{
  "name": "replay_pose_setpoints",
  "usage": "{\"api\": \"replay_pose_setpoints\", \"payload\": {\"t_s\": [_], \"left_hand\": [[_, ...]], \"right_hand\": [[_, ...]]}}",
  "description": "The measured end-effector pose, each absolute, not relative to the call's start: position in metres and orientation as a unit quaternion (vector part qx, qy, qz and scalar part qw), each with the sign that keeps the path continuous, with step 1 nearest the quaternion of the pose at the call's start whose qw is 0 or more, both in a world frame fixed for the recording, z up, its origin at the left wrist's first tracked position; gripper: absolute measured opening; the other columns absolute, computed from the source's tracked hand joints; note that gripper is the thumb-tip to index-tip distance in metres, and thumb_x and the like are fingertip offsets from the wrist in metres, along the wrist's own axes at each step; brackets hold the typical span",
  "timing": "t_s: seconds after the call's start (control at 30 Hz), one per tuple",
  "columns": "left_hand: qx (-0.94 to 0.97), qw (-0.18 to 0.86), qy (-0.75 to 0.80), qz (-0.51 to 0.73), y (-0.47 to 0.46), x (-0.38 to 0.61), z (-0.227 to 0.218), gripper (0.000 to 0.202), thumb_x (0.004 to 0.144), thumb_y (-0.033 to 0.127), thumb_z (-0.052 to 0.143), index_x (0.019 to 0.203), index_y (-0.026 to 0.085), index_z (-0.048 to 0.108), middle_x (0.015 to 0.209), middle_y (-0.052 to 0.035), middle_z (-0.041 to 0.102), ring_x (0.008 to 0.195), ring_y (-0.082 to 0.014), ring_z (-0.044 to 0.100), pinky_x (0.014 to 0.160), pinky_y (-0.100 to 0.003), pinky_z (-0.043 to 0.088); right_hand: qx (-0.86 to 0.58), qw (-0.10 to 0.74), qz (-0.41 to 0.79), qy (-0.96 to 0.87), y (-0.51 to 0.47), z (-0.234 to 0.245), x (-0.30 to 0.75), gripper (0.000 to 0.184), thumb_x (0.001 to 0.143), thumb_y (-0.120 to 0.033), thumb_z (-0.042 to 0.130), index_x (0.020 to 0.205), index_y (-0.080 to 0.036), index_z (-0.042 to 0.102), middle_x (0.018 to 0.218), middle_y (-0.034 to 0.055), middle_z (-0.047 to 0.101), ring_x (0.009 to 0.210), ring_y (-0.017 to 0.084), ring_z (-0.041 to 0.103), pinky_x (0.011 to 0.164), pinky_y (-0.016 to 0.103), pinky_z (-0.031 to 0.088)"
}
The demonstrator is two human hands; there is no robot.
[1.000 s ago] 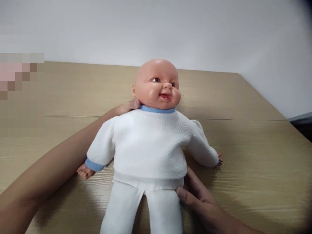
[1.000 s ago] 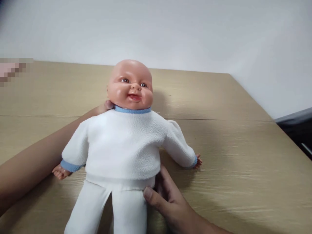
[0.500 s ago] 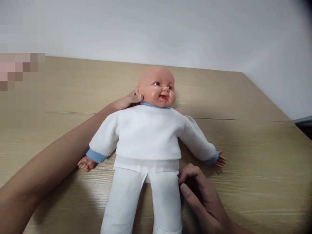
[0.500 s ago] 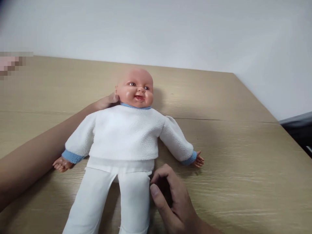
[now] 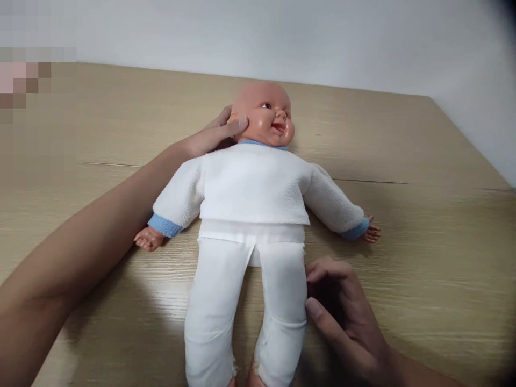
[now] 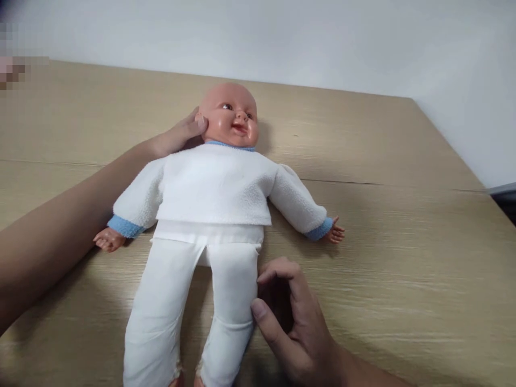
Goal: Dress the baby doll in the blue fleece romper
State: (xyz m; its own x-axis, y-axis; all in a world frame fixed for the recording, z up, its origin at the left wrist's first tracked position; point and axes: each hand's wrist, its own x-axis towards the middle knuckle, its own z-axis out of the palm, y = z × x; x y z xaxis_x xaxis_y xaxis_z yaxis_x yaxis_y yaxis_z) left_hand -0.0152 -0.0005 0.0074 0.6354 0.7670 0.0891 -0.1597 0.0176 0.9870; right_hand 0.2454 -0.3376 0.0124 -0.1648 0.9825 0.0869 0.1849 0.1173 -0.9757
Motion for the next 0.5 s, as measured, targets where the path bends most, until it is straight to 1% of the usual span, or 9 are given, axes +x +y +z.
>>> {"api": "replay_pose_setpoints", "payload": {"t_s": [0.07, 0.13, 0.2, 0.3, 0.37, 0.5], "left_hand": [[0.595, 0.684, 0.248, 0.341, 0.001, -0.017, 0.007, 0.078, 0.096, 0.064, 0.09, 0.156, 0.031, 0.052, 0.158, -0.0055, 0.071, 0.133, -0.0244, 0.068, 0.121, -0.051, 0.054], [0.6, 0.678, 0.249, 0.344, 0.002, -0.017, 0.006, 0.081, 0.096, 0.063, 0.09, 0.157, 0.028, 0.051, 0.158, -0.0052, 0.07, 0.132, -0.0227, 0.067, 0.123, -0.051, 0.052], [0.598, 0.675, 0.259, 0.347, 0.004, -0.016, 0.005, 0.086, 0.095, 0.063, 0.091, 0.159, 0.025, 0.049, 0.159, -0.0071, 0.068, 0.133, -0.0241, 0.067, 0.124, -0.052, 0.051], [0.593, 0.66, 0.298, 0.35, 0.002, -0.015, 0.008, 0.094, 0.092, 0.065, 0.094, 0.159, 0.02, 0.046, 0.164, -0.0134, 0.063, 0.136, -0.0285, 0.066, 0.122, -0.052, 0.052], [0.607, 0.641, 0.321, 0.342, -0.001, -0.016, 0.013, 0.094, 0.094, 0.068, 0.09, 0.16, 0.019, 0.045, 0.167, -0.016, 0.059, 0.137, -0.0297, 0.065, 0.119, -0.049, 0.053], [0.641, 0.61, 0.349, 0.309, -0.01, -0.021, 0.024, 0.086, 0.103, 0.069, 0.079, 0.164, 0.018, 0.044, 0.165, -0.0155, 0.059, 0.137, -0.0279, 0.066, 0.11, -0.038, 0.055]], "right_hand": [[-0.472, 0.432, 0.463, -0.614, -0.337, 0.013, 0.244, 0.02, 0.115, -0.025, 0.056, 0.133, -0.034, 0.054, 0.111, 0.0044, 0.056, 0.091, 0.016, 0.061, 0.072, 0.02, 0.058], [-0.473, 0.425, 0.465, -0.616, -0.337, 0.013, 0.244, 0.021, 0.116, -0.024, 0.056, 0.133, -0.035, 0.053, 0.112, 0.0039, 0.056, 0.09, 0.015, 0.061, 0.073, 0.02, 0.058], [-0.474, 0.422, 0.461, -0.62, -0.336, 0.013, 0.244, 0.019, 0.116, -0.025, 0.055, 0.132, -0.035, 0.053, 0.112, 0.0036, 0.056, 0.09, 0.015, 0.061, 0.075, 0.02, 0.059], [-0.482, 0.417, 0.458, -0.62, -0.335, 0.011, 0.245, 0.016, 0.117, -0.028, 0.057, 0.131, -0.035, 0.053, 0.112, 0.0034, 0.057, 0.092, 0.015, 0.061, 0.074, 0.02, 0.057], [-0.487, 0.413, 0.457, -0.619, -0.335, 0.01, 0.245, 0.015, 0.117, -0.03, 0.057, 0.13, -0.035, 0.053, 0.111, 0.0029, 0.057, 0.092, 0.015, 0.061, 0.074, 0.02, 0.057], [-0.49, 0.409, 0.454, -0.622, -0.335, 0.011, 0.245, 0.014, 0.117, -0.032, 0.059, 0.129, -0.036, 0.054, 0.107, 0.0006, 0.057, 0.087, 0.013, 0.06, 0.074, 0.02, 0.056]]}}
